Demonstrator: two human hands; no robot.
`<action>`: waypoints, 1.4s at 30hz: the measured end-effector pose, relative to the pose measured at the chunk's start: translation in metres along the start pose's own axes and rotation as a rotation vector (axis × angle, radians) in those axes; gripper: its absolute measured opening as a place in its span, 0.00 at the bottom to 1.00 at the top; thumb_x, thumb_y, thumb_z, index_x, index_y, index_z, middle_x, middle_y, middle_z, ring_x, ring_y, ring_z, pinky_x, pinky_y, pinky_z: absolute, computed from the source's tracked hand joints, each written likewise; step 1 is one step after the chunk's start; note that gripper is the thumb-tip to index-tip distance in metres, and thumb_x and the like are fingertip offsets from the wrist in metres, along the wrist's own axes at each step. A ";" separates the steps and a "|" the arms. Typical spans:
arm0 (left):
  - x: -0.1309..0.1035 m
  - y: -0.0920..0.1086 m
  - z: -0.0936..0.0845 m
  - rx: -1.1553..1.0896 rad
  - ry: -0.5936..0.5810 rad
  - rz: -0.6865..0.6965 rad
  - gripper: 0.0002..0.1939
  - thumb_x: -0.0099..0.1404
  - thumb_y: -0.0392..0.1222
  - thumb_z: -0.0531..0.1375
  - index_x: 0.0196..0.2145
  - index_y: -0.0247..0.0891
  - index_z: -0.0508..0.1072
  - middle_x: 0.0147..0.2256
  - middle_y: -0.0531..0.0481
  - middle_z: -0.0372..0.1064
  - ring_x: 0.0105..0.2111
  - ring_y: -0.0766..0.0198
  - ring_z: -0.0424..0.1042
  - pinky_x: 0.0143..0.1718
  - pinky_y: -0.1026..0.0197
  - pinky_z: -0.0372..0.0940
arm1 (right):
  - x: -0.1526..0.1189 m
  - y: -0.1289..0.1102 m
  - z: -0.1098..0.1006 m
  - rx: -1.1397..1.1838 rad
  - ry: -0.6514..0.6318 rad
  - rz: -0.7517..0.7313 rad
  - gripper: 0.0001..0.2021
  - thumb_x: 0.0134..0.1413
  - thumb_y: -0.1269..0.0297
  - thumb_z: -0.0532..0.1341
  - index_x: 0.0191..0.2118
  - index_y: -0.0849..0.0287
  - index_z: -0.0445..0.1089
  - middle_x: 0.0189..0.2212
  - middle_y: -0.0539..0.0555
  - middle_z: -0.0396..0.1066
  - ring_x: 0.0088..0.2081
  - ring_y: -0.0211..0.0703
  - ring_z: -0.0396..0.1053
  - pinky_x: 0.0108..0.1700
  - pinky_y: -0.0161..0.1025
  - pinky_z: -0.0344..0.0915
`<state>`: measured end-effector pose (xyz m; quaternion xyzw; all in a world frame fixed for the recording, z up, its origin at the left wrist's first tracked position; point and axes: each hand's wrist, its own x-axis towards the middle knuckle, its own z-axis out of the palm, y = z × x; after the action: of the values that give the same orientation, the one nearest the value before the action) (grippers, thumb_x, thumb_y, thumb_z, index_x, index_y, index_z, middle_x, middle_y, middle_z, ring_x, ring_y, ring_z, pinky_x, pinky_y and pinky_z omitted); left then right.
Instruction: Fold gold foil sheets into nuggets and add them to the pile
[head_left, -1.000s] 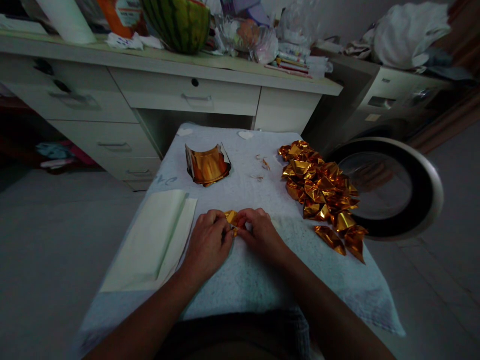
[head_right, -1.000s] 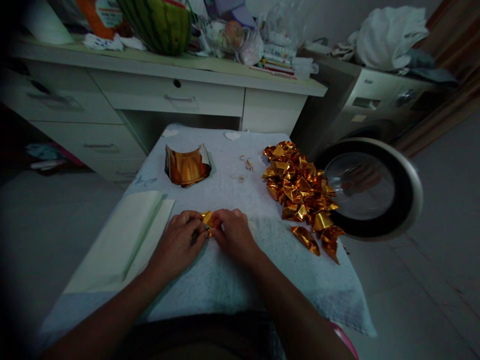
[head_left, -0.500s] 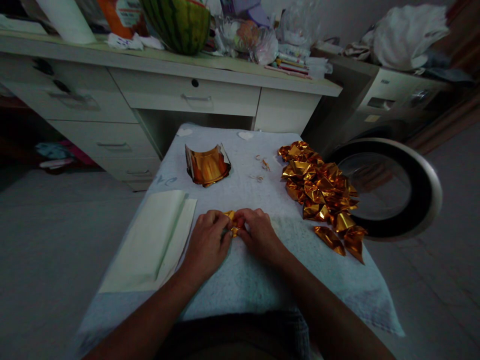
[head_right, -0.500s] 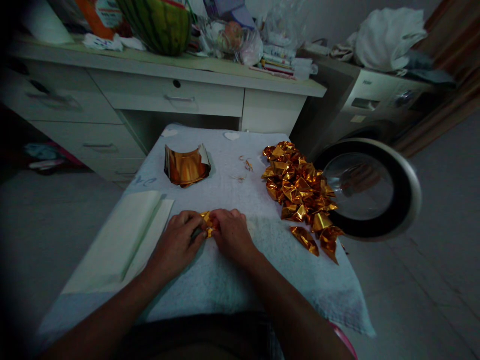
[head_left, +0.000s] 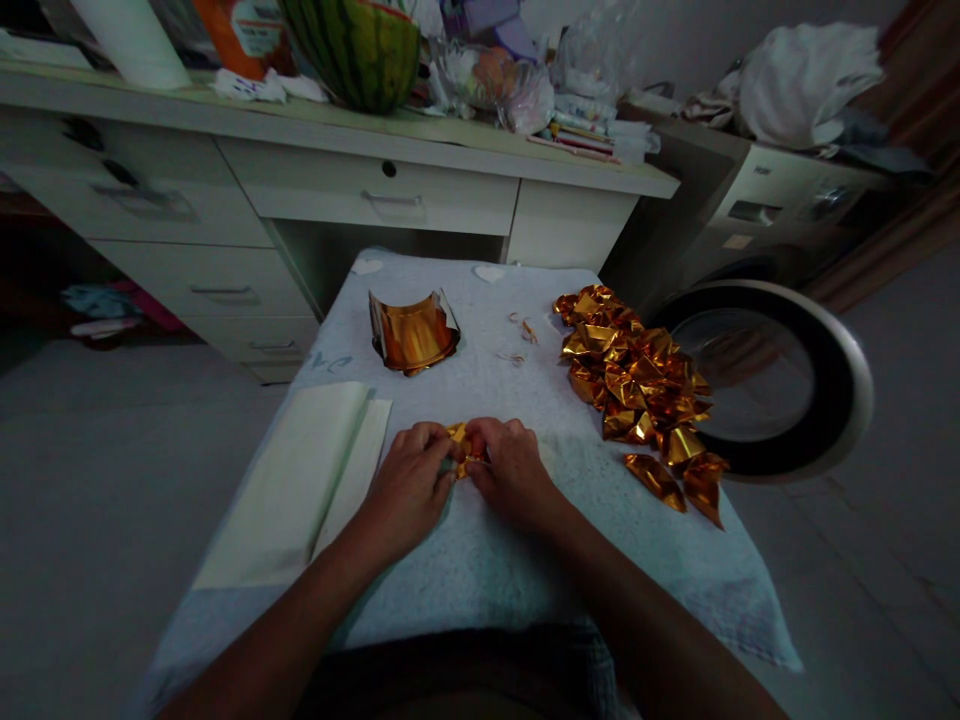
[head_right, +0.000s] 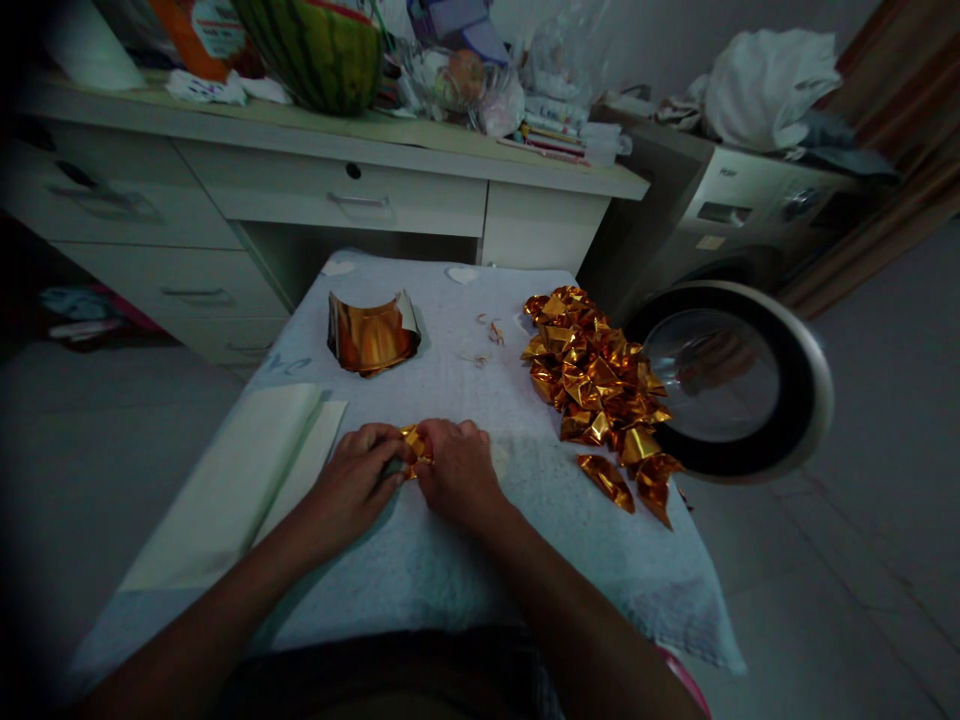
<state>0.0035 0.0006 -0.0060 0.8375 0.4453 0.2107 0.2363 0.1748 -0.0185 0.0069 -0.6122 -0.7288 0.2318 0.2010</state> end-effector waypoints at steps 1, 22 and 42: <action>0.000 0.000 0.000 -0.006 -0.009 0.003 0.09 0.61 0.32 0.56 0.39 0.40 0.69 0.45 0.45 0.63 0.46 0.53 0.63 0.49 0.47 0.63 | 0.000 0.000 0.001 -0.017 0.004 -0.002 0.18 0.53 0.70 0.63 0.50 0.56 0.64 0.40 0.54 0.72 0.42 0.49 0.62 0.46 0.47 0.55; 0.003 -0.004 -0.007 -0.051 -0.135 0.011 0.15 0.57 0.27 0.54 0.42 0.39 0.68 0.47 0.45 0.59 0.48 0.53 0.59 0.53 0.45 0.60 | -0.003 0.009 0.001 -0.027 -0.032 -0.090 0.32 0.53 0.76 0.55 0.64 0.54 0.54 0.51 0.55 0.69 0.45 0.48 0.60 0.50 0.46 0.53; 0.002 -0.005 -0.018 -0.039 -0.209 0.057 0.17 0.58 0.33 0.57 0.46 0.42 0.68 0.49 0.45 0.59 0.52 0.52 0.58 0.56 0.46 0.59 | -0.006 0.011 -0.002 -0.091 -0.028 -0.187 0.04 0.57 0.70 0.62 0.38 0.56 0.70 0.40 0.51 0.69 0.43 0.45 0.60 0.45 0.42 0.52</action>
<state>-0.0091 0.0085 0.0057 0.8624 0.3902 0.1375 0.2919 0.1857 -0.0226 0.0024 -0.5465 -0.7954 0.1871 0.1833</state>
